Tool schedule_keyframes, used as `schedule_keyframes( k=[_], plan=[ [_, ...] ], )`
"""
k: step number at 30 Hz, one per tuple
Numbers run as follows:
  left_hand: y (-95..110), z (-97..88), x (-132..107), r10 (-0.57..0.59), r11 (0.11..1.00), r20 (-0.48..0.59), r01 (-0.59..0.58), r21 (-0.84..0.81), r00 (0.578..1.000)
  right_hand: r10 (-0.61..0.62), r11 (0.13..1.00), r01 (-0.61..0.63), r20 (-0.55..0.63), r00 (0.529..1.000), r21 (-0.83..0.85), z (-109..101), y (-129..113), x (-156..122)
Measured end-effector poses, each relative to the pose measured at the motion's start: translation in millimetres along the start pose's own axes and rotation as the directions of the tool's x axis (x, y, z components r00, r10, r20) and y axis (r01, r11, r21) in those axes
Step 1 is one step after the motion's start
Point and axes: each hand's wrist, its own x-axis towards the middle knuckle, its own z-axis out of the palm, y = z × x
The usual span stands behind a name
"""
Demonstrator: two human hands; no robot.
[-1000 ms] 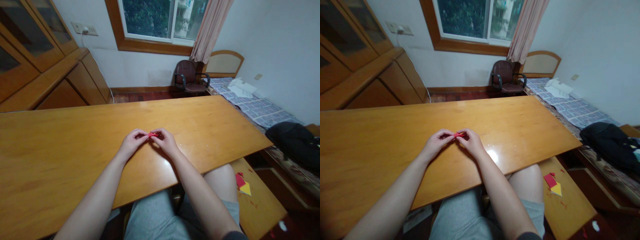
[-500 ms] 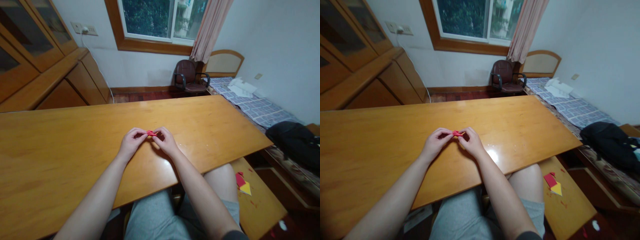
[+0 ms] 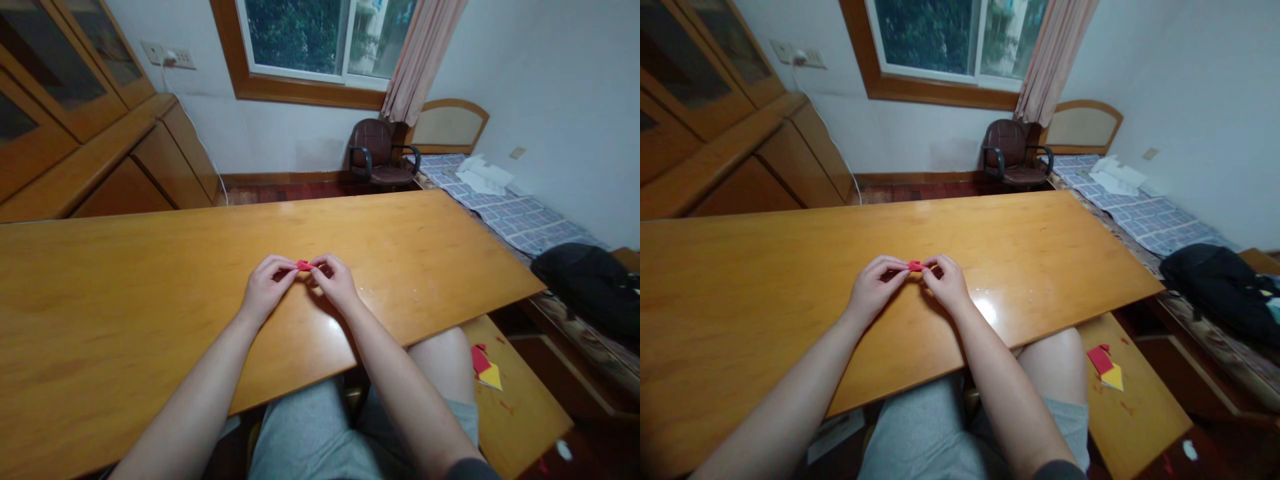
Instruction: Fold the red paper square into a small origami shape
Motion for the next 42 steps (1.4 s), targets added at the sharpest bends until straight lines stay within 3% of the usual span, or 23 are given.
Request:
schedule_keyframes(
  k=[15,32,42],
  plan=[
    [-2.5,0.1,-0.6,-0.034,0.999,-0.052,0.033,-0.015,0.998,-0.003,1.0,0.003,-0.016,1.0,-0.021,0.9,2.6,-0.8],
    [-3.9,-0.9,-0.4,-0.005,0.999,-0.113,0.009,0.035,0.994,-0.032,0.995,0.023,0.089,0.996,0.095,-0.7,-2.7,-3.9],
    [-0.3,-1.1,-1.2,0.063,0.995,-0.043,-0.06,0.075,0.997,-0.155,0.977,0.157,0.023,0.988,-0.148,1.1,-7.5,-0.7]
  ],
)
